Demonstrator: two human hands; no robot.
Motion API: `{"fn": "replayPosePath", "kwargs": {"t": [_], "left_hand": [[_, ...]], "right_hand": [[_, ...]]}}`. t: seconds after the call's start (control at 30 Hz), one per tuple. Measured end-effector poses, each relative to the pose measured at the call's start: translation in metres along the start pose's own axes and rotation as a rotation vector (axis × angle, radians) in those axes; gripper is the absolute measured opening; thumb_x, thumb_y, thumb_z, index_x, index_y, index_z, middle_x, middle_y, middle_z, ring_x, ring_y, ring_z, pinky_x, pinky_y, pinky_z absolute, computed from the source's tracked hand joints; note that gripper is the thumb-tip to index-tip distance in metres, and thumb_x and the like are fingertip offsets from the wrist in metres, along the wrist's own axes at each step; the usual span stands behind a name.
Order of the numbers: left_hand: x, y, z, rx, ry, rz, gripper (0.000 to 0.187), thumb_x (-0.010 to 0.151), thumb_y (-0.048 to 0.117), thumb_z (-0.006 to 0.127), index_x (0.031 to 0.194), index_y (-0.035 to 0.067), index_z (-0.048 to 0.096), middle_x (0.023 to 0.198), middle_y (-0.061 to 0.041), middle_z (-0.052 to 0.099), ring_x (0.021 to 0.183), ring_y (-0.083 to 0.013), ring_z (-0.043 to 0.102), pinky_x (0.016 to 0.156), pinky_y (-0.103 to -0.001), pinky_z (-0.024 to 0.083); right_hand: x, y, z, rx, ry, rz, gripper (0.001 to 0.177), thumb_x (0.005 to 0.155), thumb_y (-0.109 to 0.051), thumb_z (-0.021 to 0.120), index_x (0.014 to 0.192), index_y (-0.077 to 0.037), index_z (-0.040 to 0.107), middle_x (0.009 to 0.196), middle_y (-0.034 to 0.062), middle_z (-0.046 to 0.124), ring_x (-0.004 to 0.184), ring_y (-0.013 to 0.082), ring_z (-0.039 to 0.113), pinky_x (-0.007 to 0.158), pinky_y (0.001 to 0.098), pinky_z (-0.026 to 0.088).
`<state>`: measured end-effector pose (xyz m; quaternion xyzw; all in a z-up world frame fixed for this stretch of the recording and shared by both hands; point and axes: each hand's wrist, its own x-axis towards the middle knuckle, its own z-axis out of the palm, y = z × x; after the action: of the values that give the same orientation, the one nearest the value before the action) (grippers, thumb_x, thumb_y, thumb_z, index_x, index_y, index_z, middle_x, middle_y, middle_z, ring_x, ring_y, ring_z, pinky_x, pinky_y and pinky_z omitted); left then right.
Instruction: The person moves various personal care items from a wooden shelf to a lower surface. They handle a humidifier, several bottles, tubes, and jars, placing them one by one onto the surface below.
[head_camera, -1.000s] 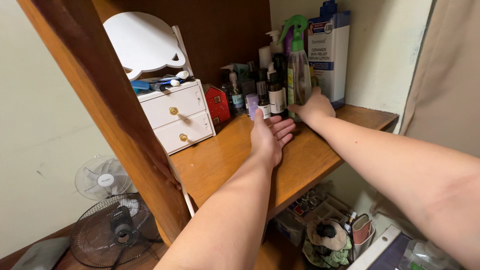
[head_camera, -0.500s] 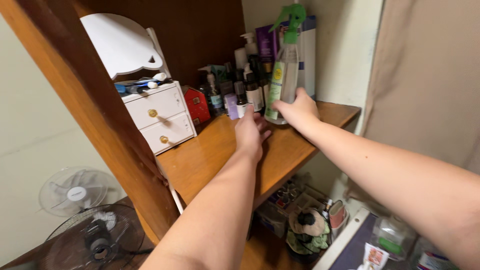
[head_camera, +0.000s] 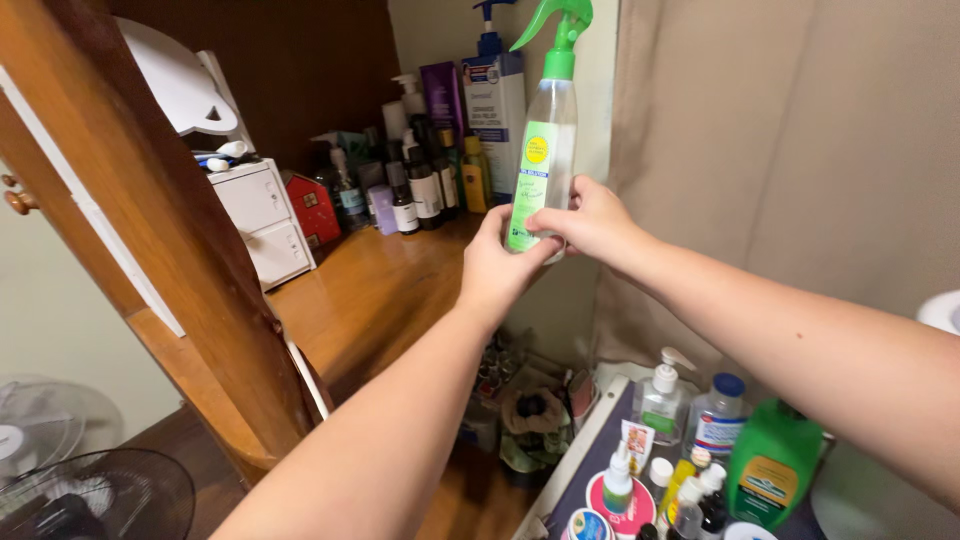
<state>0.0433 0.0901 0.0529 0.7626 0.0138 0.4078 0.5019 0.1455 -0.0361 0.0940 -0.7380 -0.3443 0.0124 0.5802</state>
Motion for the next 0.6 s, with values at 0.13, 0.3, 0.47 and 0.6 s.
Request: {"fn": "replayPosePath", "kwargs": {"t": [0.13, 0.3, 0.47, 0.6], "left_hand": [[-0.030, 0.017, 0.020, 0.051, 0.053, 0.047, 0.067, 0.069, 0.032, 0.086, 0.127, 0.005, 0.063, 0.110, -0.014, 0.077, 0.099, -0.0210, 0.076, 0.086, -0.033, 0.059], [-0.069, 0.019, 0.033, 0.162, 0.031, 0.042, 0.067, 0.068, 0.029, 0.088, 0.125, 0.004, 0.064, 0.107, -0.016, 0.077, 0.098, -0.0255, 0.075, 0.088, -0.036, 0.057], [-0.105, 0.012, 0.041, 0.131, -0.024, -0.097, 0.066, 0.067, 0.026, 0.087, 0.123, 0.003, 0.062, 0.106, -0.016, 0.077, 0.096, -0.0261, 0.077, 0.087, -0.036, 0.058], [-0.123, 0.003, 0.042, 0.156, -0.070, -0.183, 0.066, 0.067, 0.022, 0.085, 0.125, 0.003, 0.060, 0.109, -0.016, 0.076, 0.098, -0.0264, 0.076, 0.087, -0.036, 0.059]], "right_hand": [[-0.033, -0.004, -0.022, -0.006, -0.051, -0.024, 0.066, 0.073, -0.030, 0.081, 0.128, -0.005, 0.055, 0.110, 0.0076, 0.073, 0.090, 0.0151, 0.071, 0.066, 0.0295, 0.058], [-0.049, -0.010, -0.051, 0.063, 0.023, -0.014, 0.044, 0.087, -0.039, 0.072, 0.117, -0.009, 0.057, 0.106, 0.0042, 0.071, 0.094, 0.0144, 0.068, 0.069, 0.0309, 0.057], [-0.060, -0.016, -0.071, 0.080, 0.065, 0.015, 0.031, 0.092, -0.038, 0.066, 0.107, -0.012, 0.060, 0.104, 0.0016, 0.070, 0.093, 0.0121, 0.066, 0.066, 0.0315, 0.054], [-0.067, -0.017, -0.071, 0.077, 0.089, 0.066, 0.033, 0.093, -0.037, 0.069, 0.108, -0.009, 0.060, 0.101, 0.0024, 0.066, 0.090, 0.0127, 0.062, 0.065, 0.0322, 0.053]]}}
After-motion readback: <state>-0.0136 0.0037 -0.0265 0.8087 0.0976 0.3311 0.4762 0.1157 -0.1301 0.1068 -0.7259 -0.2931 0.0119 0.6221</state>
